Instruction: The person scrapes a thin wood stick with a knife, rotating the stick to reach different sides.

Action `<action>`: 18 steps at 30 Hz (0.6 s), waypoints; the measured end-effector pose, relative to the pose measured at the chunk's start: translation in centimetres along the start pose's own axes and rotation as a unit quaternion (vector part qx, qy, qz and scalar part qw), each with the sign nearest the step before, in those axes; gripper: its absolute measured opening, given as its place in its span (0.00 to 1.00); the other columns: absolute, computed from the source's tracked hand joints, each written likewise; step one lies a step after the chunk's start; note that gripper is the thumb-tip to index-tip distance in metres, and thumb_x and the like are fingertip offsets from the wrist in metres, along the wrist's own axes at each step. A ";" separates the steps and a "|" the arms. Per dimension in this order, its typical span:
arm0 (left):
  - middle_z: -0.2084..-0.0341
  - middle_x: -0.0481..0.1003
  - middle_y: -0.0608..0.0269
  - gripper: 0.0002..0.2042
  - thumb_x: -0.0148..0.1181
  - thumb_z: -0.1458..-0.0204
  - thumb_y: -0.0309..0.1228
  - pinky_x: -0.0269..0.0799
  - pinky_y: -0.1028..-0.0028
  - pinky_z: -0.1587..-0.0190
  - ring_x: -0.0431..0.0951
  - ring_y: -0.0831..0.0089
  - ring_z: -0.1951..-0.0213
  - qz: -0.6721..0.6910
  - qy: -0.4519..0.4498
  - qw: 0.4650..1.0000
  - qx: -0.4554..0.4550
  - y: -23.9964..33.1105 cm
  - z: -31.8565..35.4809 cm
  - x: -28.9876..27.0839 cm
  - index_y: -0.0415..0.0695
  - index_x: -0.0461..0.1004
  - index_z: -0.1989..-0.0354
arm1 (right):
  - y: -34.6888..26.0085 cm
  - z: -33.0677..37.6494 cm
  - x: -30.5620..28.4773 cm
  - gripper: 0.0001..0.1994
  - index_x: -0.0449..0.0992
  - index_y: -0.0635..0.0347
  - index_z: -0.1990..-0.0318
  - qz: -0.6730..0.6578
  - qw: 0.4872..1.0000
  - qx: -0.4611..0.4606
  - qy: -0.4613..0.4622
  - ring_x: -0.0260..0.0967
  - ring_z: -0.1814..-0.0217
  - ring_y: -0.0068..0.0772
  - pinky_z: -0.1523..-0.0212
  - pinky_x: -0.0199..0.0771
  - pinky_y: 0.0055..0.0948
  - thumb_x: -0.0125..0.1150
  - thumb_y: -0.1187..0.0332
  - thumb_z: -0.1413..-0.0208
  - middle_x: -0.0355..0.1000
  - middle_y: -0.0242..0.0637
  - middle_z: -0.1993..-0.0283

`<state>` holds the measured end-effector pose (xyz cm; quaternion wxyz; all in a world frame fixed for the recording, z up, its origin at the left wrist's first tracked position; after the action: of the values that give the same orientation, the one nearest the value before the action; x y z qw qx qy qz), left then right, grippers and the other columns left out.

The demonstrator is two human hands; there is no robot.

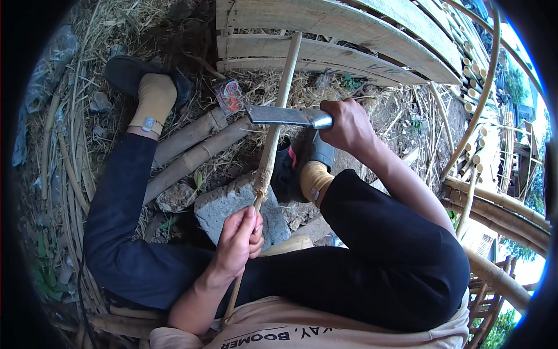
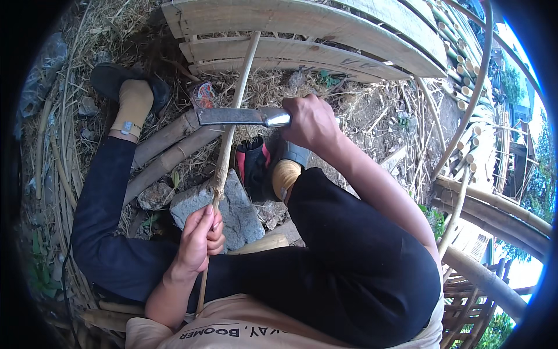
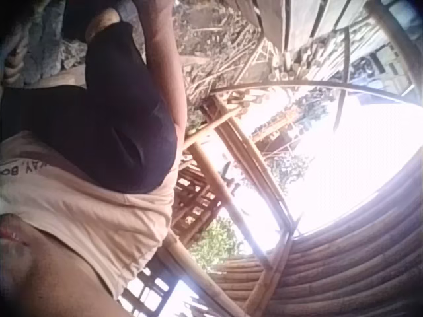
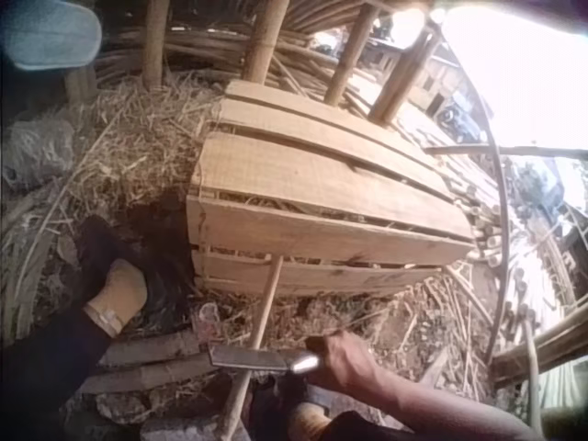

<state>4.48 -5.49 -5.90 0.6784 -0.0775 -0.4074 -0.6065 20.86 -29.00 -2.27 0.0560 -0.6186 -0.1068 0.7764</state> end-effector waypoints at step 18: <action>0.85 0.51 0.78 0.18 0.36 0.27 0.45 0.40 0.82 0.86 0.45 0.89 0.87 0.017 -0.006 1.000 -0.001 -0.2 0.5 0.3 0.48 0.61 0.68 | 2.0 -1.5 -2.0 0.07 0.79 0.61 0.72 0.004 0.999 0.024 0.042 0.75 0.67 0.60 0.61 0.76 0.50 0.61 0.70 0.62 0.74 0.53 0.75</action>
<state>4.01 -5.49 -5.47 0.6858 -0.0891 -0.4095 -0.5950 22.87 -31.24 -1.17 0.0726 -0.6497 -0.0832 0.7522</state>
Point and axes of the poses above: each hand's wrist, its own z-axis away from the middle knuckle, its own x-axis out of the palm, y = z × x, the point moved 10 cm from there along -z, towards the middle knuckle
